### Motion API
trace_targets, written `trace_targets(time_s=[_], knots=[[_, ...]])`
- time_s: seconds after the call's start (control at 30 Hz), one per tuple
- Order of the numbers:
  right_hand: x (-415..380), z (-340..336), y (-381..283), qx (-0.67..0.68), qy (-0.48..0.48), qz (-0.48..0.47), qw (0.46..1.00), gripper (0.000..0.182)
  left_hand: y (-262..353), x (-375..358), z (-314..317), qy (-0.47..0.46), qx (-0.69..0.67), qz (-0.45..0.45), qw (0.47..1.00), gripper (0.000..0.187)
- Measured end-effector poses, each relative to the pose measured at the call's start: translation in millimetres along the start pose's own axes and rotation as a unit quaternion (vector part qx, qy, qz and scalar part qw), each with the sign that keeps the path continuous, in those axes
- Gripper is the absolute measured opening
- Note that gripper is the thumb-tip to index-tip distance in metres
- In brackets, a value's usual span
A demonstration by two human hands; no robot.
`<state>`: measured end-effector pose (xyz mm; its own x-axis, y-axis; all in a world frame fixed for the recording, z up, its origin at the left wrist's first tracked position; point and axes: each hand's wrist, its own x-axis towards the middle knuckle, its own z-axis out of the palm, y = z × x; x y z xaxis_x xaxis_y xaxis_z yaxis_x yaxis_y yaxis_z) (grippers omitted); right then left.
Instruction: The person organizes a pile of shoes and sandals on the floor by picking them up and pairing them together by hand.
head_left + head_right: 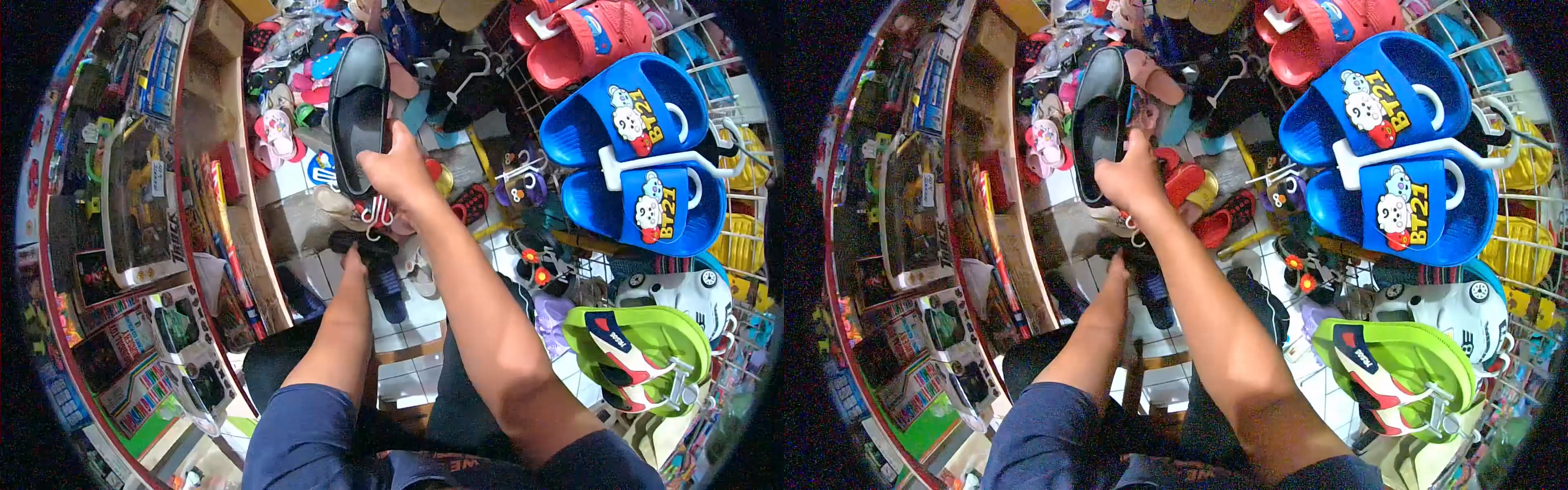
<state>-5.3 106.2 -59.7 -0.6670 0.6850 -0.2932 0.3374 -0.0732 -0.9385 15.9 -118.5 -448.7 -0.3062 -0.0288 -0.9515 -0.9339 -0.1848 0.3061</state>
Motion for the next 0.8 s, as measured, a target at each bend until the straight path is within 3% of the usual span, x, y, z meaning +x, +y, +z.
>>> trace_targets(time_s=[0.1, 0.13, 0.2, 0.23, 0.27, 0.33, 0.37, 0.4, 0.47, 0.53, 0.6, 0.7, 0.73, 0.8], knots=[[9.5, -1.1, 9.0, -0.034, 0.016, -0.057, 0.998, 0.038, -2.5, 40.1, -6.4, 0.039, -0.073, 0.002, 0.997, 0.043], [11.7, -1.6, 9.8, -0.032, 0.014, -0.056, 0.998, 0.038, 2.6, 10.8, 3.3, 0.041, -0.073, 0.003, 0.996, 0.043], [14.1, -1.8, 8.6, -0.054, 0.016, -0.023, 0.998, 0.036, 14.3, -50.3, 24.2, 0.135, -0.006, 0.219, 0.966, 0.040], [10.8, -2.9, 2.9, -0.016, 0.010, -0.027, 0.999, 0.032, 17.8, -76.6, 32.8, 0.225, 0.054, 0.259, 0.938, 0.032], [13.6, 1.3, 8.2, -0.026, 0.028, -0.032, 0.999, 0.029, 25.0, -78.8, 26.3, 0.228, 0.052, 0.265, 0.936, 0.032], [15.0, 0.9, 7.0, -0.033, -0.015, 0.004, 0.999, 0.027, 37.8, -79.3, 17.2, 0.345, 0.248, 0.392, 0.816, 0.023], [12.2, -2.6, 4.5, -0.032, -0.016, 0.003, 0.999, 0.027, 59.7, -132.7, 23.3, 0.291, 0.265, 0.435, 0.810, 0.015], [8.4, -4.1, 1.0, 0.006, -0.062, 0.033, 0.998, 0.028, 72.2, -138.0, 19.2, 0.263, 0.260, 0.539, 0.757, 0.010], [8.3, -3.9, 1.2, 0.115, -0.153, 0.098, 0.977, 0.028, 115.4, -176.8, 16.4, 0.145, 0.345, 0.687, 0.623, 0.011], [0.1, -11.7, -8.8, 0.175, -0.240, 0.163, 0.941, 0.026, 156.2, -222.2, 26.0, 0.071, 0.468, 0.757, 0.451, 0.014], [-2.0, -13.7, -6.5, 0.184, -0.285, 0.171, 0.925, 0.025, 175.0, -261.0, 38.5, -0.038, 0.479, 0.782, 0.397, 0.014], [-4.7, -16.9, -0.2, 0.063, -0.330, 0.180, 0.924, 0.027, 189.6, -330.0, 55.9, -0.123, 0.502, 0.800, 0.305, 0.014], [-6.1, -17.0, 1.8, 0.062, -0.334, 0.176, 0.924, 0.027, 190.9, -346.0, 54.7, -0.118, 0.501, 0.802, 0.304, 0.014], [-9.4, -18.9, 0.4, 0.084, -0.378, 0.232, 0.892, 0.025, 191.0, -377.1, 52.9, -0.106, 0.513, 0.815, 0.248, 0.015]])
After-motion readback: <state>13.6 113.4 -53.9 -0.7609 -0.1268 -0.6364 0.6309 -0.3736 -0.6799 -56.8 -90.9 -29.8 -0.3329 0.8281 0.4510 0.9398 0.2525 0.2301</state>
